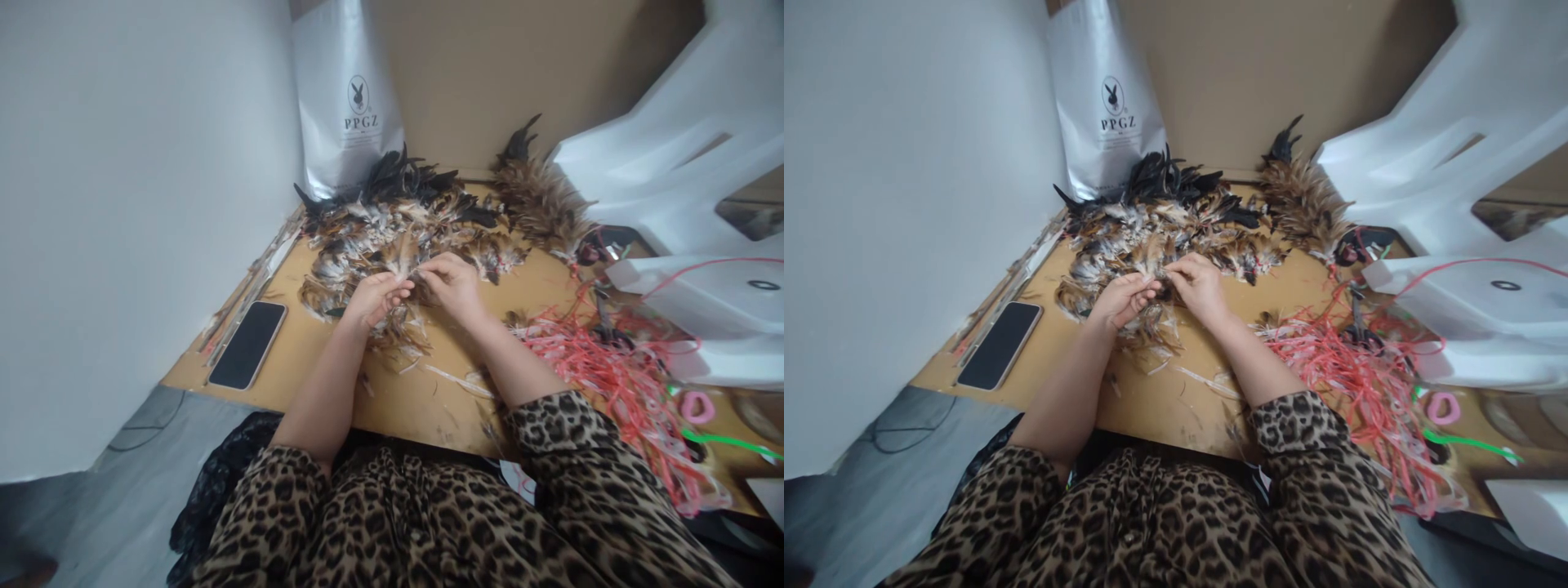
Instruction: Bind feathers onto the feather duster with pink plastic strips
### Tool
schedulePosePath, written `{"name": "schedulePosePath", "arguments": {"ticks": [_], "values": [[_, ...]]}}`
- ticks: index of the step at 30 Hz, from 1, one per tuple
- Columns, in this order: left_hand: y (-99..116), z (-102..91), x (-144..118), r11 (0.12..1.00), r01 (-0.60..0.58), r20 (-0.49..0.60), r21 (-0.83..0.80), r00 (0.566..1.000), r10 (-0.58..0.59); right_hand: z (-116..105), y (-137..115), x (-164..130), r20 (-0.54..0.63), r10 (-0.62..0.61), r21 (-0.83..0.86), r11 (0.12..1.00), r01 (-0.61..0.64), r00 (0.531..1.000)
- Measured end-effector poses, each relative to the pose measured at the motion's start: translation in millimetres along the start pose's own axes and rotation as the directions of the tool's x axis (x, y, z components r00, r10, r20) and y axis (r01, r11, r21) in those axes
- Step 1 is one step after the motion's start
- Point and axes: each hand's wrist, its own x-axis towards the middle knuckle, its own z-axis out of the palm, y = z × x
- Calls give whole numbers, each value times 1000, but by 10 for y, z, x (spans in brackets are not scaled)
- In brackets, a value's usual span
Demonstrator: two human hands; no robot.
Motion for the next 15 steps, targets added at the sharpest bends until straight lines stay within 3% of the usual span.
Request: {"name": "schedulePosePath", "arguments": {"ticks": [3, 6, 10, 15], "values": [[9, -4, -4, 1000, 28, 12, 6, 1000, -28, -59, 38, -1, 66, -208, -308, 926, 219, 976], [3, 1, -11, 999, 45, 17, 23, 999, -46, -82, 63, -9, 141, -310, -475, 812, 339, 940], [-5, 14, -19, 998, 51, 9, 42, 999, -51, -68, 65, -24, 190, -390, -537, 727, 428, 901], [-2, 30, -33, 996, 55, 16, 65, 998, -56, -46, 95, -26, 202, -459, -542, 684, 489, 865]]}}
